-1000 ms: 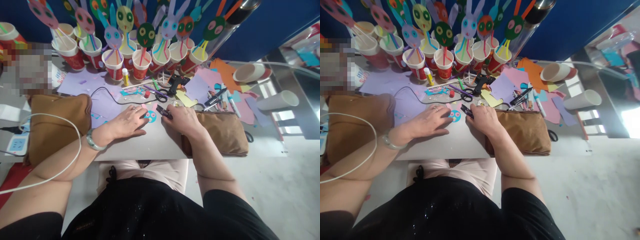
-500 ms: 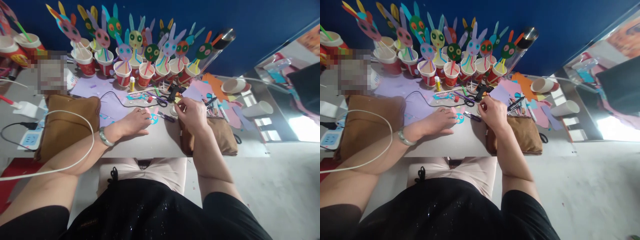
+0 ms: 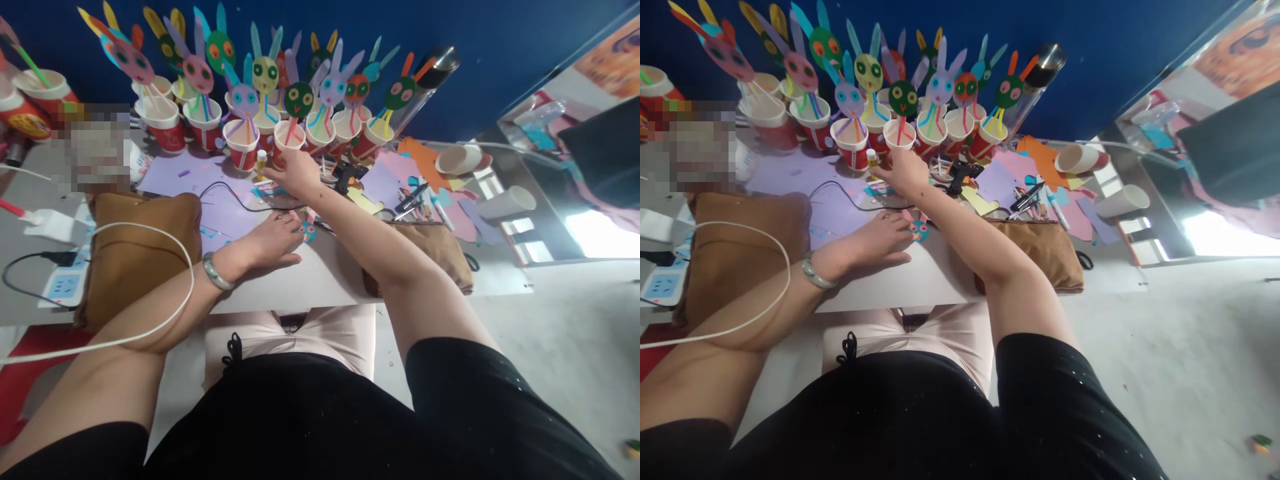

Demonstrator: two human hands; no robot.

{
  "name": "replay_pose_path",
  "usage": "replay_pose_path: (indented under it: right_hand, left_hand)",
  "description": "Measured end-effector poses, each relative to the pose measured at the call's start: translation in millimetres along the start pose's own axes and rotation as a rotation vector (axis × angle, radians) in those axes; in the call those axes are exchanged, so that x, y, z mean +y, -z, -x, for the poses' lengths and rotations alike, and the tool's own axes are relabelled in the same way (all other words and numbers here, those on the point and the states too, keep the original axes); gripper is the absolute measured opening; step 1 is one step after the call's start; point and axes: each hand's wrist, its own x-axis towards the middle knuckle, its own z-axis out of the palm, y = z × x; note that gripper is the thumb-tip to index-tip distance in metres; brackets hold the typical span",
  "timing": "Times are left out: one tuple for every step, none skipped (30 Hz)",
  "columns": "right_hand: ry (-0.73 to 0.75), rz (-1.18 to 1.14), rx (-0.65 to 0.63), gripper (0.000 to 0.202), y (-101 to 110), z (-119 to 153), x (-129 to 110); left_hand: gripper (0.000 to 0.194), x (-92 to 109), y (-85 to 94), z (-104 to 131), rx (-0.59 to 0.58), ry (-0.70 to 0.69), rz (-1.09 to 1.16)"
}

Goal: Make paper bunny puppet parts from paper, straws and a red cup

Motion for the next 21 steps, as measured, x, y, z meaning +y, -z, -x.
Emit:
replay_pose_path:
  right_hand:
    - [-0.019,0.002,-0.006,0.035,-6.6,-6.5,-3.1]
    - [-0.03,-0.002,-0.004,0.034,-12.5,-12.0,-4.9]
    - [-0.033,-0.012,0.003,0.034,-17.7,-16.7,-5.7]
    - [-0.029,-0.028,0.015,0.033,-22.0,-20.3,-5.7]
    - [-0.027,-0.045,0.027,0.031,-25.3,-23.0,-5.4]
    - [-0.026,-0.061,0.036,0.029,-27.5,-24.5,-5.0]
    - [-0.026,-0.073,0.042,0.027,-28.4,-24.8,-4.9]
    - [-0.026,-0.081,0.047,0.025,-27.9,-23.7,-5.0]
    - [-0.021,-0.09,0.052,0.023,-25.9,-21.1,-5.2]
    - [-0.009,-0.109,0.056,0.022,-22.4,-16.9,-5.4]
    - [0.006,-0.143,0.062,0.021,-17.4,-11.2,-5.2]
    - [0.021,-0.199,0.062,0.023,-11.0,-3.9,-4.3]
    - [0.026,-0.277,0.059,0.025,-3.3,4.9,-2.5]
    - [0.01,-0.373,0.054,0.029,5.5,15.0,0.4]
    - [-0.018,-0.471,0.035,0.035,15.1,26.3,4.6]
    - [-0.044,-0.558,0.012,0.039,24.9,38.5,10.0]
    - [-0.066,-0.626,0.008,0.043,34.6,51.3,16.4]
    - [-0.09,-0.67,0.023,0.046,43.4,64.1,23.6]
    - [-0.114,-0.694,0.049,0.048,50.8,76.5,31.4]
    - [-0.131,-0.702,0.065,0.049,56.2,88.0,39.6]
    - [-0.139,-0.699,0.077,0.048,59.3,98.2,47.8]
  left_hand:
    - [0.041,0.3,0.1,0.1,0.0,0.0,0.0]
    - [0.042,0.7,0.4,0.2,-0.004,0.001,0.001]
    - [0.043,1.0,0.8,0.2,-0.008,0.002,0.0]
    - [0.044,1.3,1.3,0.2,-0.015,0.005,0.001]
    - [0.044,1.6,2.0,0.2,-0.022,0.009,0.001]
    - [0.044,1.8,2.6,0.1,-0.029,0.013,0.001]
    - [0.043,1.9,3.1,0.0,-0.037,0.015,0.001]
    - [0.042,1.9,3.6,-0.1,-0.042,0.014,0.003]
    - [0.042,1.9,3.9,-0.1,-0.041,0.014,0.004]
    - [0.041,1.8,4.1,-0.2,-0.036,0.013,0.005]
    - [0.04,1.6,4.1,-0.1,-0.03,0.013,0.006]
    - [0.039,1.4,3.9,0.0,-0.025,0.012,0.009]
    - [0.038,1.0,3.5,0.1,-0.021,0.012,0.016]
    - [0.036,0.6,2.9,0.3,-0.017,0.012,0.026]
    - [0.035,0.1,2.2,0.4,-0.012,0.006,0.038]
    - [0.034,-0.4,1.4,0.5,0.0,-0.003,0.054]
    - [0.033,-1.0,0.4,0.6,0.021,-0.012,0.074]
    - [0.032,-1.7,-0.7,0.7,0.043,-0.02,0.095]
    - [0.032,-2.3,-2.0,0.7,0.063,-0.024,0.113]
    - [0.031,-2.9,-3.3,0.6,0.078,-0.021,0.126]
    - [0.03,-3.4,-4.6,0.5,0.088,-0.011,0.134]
